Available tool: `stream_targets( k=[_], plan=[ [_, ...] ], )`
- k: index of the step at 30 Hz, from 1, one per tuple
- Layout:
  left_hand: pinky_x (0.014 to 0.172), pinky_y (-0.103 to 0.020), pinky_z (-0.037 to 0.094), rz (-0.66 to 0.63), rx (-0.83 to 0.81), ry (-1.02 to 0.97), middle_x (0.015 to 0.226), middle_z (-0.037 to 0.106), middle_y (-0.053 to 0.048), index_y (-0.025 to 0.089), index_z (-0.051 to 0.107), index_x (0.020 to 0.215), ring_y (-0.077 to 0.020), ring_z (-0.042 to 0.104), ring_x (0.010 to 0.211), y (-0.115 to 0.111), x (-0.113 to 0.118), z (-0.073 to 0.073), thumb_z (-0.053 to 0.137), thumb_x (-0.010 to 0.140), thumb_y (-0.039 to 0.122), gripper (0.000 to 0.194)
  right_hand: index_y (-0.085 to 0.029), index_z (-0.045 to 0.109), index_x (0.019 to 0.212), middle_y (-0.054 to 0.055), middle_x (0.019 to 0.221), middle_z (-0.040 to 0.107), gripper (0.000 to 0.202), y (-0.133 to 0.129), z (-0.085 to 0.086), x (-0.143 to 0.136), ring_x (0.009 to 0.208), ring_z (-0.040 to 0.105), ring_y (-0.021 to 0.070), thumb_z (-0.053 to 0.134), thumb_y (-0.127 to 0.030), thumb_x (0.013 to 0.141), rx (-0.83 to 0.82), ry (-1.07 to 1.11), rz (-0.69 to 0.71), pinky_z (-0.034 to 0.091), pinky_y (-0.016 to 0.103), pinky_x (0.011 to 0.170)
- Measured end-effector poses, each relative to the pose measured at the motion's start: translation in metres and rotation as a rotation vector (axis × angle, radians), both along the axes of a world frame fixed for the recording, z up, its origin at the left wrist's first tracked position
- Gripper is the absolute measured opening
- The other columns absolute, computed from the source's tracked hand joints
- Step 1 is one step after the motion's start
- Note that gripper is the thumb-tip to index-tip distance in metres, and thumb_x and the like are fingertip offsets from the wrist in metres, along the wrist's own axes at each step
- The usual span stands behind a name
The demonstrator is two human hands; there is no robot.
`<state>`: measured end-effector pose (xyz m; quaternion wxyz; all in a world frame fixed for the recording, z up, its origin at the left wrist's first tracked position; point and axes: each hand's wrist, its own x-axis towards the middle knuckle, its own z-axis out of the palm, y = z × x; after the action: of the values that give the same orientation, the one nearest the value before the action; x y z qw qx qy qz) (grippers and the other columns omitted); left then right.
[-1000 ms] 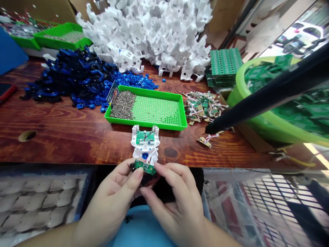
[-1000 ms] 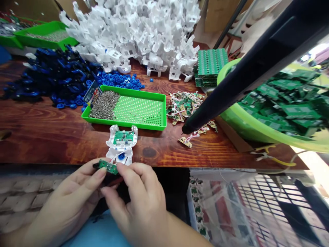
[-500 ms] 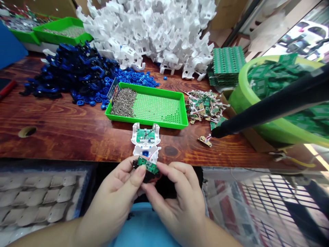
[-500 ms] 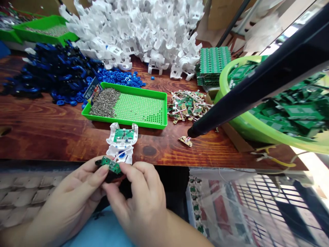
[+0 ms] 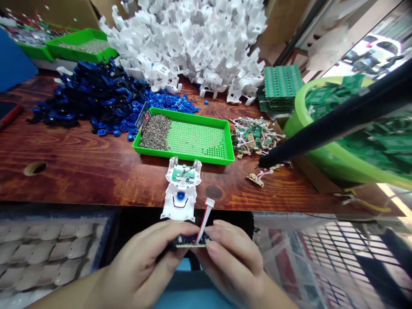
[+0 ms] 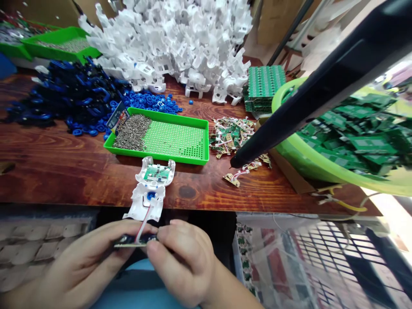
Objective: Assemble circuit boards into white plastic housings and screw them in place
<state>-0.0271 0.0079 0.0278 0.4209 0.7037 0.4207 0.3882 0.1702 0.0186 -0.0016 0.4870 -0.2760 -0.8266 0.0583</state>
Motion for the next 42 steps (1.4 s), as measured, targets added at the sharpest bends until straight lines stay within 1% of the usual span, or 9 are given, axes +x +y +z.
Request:
stream_targets(
  k=[3,6,8,12,18,25,32,35,42],
  plan=[
    [0.094,-0.015,0.045,-0.078,0.185,0.067,0.114,0.069,0.001,0.032,0.05,0.124,-0.0128,0.065,0.103,-0.001,-0.006,-0.001,0.054,0.078,0.003,0.054,-0.015,0.044,0.127,0.008,0.097,0.062,0.052,-0.001,-0.008,-0.001,0.094,0.064,0.0161,0.057,-0.004,0.078,-0.001,0.135,0.009,0.058,0.035,0.084],
    [0.099,-0.017,0.042,-0.159,0.25,0.148,0.123,0.065,0.0,0.032,0.042,0.131,-0.0135,0.061,0.11,-0.002,-0.011,-0.005,0.053,0.076,0.002,0.063,-0.015,0.036,0.134,0.009,0.097,0.064,0.061,-0.001,-0.01,-0.005,0.094,0.065,0.0165,0.058,-0.006,0.078,-0.046,0.232,0.014,0.059,0.035,0.082],
    [0.1,-0.017,0.041,-0.175,0.264,0.177,0.125,0.063,-0.001,0.032,0.04,0.133,-0.014,0.06,0.113,-0.003,-0.013,-0.008,0.053,0.076,0.002,0.066,-0.014,0.039,0.13,0.009,0.094,0.065,0.054,-0.001,-0.008,-0.006,0.093,0.065,0.0162,0.057,-0.007,0.079,-0.082,0.232,0.056,0.057,0.034,0.083],
    [0.1,-0.017,0.04,-0.137,0.279,0.101,0.124,0.064,-0.001,0.031,0.044,0.133,-0.0144,0.06,0.113,-0.007,-0.01,-0.015,0.05,0.077,0.003,0.062,-0.014,0.048,0.116,0.009,0.09,0.067,0.038,0.0,-0.001,-0.008,0.09,0.066,0.0142,0.059,-0.009,0.079,-0.171,0.255,0.149,0.055,0.03,0.085],
    [0.099,-0.016,0.041,0.025,0.316,0.089,0.122,0.064,0.002,0.033,0.05,0.126,-0.0122,0.061,0.109,-0.012,-0.009,-0.02,0.046,0.08,0.004,0.054,-0.015,0.055,0.109,0.012,0.095,0.066,0.024,0.002,0.009,-0.004,0.09,0.065,0.0166,0.055,-0.019,0.085,-0.376,0.298,0.267,0.057,0.028,0.075],
    [0.104,-0.014,0.035,-0.047,0.55,0.288,0.12,0.06,-0.004,0.016,0.052,0.117,-0.0066,0.05,0.117,-0.007,-0.012,-0.019,0.034,0.089,0.003,0.036,-0.019,0.057,0.108,0.009,0.093,0.066,0.026,0.002,0.014,-0.002,0.087,0.065,0.0153,0.057,-0.013,0.083,-0.462,0.322,0.302,0.057,0.027,0.078],
    [0.107,-0.014,0.03,-0.116,0.544,0.362,0.123,0.056,-0.005,0.015,0.049,0.118,-0.0054,0.041,0.125,-0.01,-0.015,-0.018,0.033,0.085,-0.001,0.04,-0.018,0.063,0.098,0.008,0.089,0.067,0.016,0.003,0.017,-0.002,0.082,0.066,0.0135,0.06,-0.015,0.082,-0.54,0.332,0.299,0.056,0.023,0.074],
    [0.107,-0.014,0.03,-0.144,0.548,0.376,0.123,0.055,-0.006,0.014,0.048,0.119,-0.0056,0.04,0.126,-0.01,-0.017,-0.018,0.034,0.084,-0.002,0.041,-0.018,0.064,0.094,0.007,0.086,0.067,0.011,0.002,0.017,-0.001,0.079,0.065,0.0129,0.061,-0.017,0.083,-0.597,0.364,0.291,0.056,0.023,0.071],
    [0.106,-0.014,0.03,-0.127,0.548,0.401,0.121,0.059,-0.007,0.014,0.048,0.12,-0.0055,0.042,0.125,-0.01,-0.013,-0.02,0.033,0.083,0.0,0.042,-0.02,0.065,0.094,0.005,0.086,0.067,0.015,0.001,0.016,0.003,0.08,0.064,0.0127,0.062,-0.013,0.081,-0.657,0.33,0.288,0.055,0.022,0.071]
  ],
)
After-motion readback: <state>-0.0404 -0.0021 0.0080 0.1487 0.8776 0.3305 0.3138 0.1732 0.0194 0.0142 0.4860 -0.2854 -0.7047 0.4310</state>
